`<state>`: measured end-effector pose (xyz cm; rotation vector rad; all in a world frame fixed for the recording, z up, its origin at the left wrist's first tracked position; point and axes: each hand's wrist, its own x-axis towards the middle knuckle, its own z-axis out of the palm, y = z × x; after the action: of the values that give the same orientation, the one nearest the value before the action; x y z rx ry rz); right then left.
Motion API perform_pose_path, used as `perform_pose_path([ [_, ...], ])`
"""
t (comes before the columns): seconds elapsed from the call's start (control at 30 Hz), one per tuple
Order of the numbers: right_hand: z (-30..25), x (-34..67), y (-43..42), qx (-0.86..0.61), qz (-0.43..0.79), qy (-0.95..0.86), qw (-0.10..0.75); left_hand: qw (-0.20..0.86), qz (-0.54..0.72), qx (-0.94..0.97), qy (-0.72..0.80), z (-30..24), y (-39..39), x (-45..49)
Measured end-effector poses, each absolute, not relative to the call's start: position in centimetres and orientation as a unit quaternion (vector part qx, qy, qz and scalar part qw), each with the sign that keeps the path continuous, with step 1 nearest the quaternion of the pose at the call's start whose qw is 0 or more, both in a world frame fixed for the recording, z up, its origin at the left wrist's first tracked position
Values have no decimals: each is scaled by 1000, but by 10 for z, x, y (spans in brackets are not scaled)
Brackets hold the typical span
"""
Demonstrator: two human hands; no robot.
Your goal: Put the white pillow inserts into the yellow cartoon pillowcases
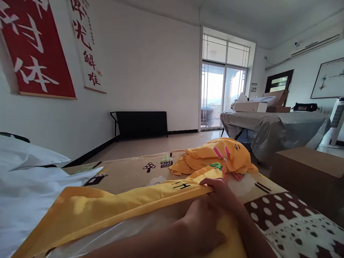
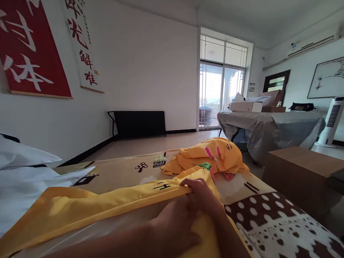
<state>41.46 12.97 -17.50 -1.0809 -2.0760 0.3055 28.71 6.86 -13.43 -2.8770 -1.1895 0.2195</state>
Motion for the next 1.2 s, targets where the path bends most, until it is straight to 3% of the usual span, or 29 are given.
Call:
perform_pose_path([
  [0.1,-174,422,134,-428,117,-812,378,-4,87,-935,-343,-152,87,287],
  [0.2,-178,429,148,-472,93,-806,345,-68,-1,-933,-354,-177,105,272],
  [0.4,-179,428,156,-537,11,-777,328,5,-131,-954,-270,-197,115,269],
  [0.5,-171,417,152,-578,-9,-759,300,-20,-130,-948,-290,-198,116,271],
  [0.67,-166,408,177,-594,52,-763,250,-102,-70,-932,-340,-197,125,264],
  [0.9,-201,419,199,-515,210,-721,413,-148,-120,-920,-343,-198,137,272],
  [1.07,-191,438,185,-469,352,-709,392,-146,-225,-893,-361,-212,149,289],
  [1.2,-185,454,186,-441,244,-793,344,-163,-228,-874,-397,-216,159,294],
])
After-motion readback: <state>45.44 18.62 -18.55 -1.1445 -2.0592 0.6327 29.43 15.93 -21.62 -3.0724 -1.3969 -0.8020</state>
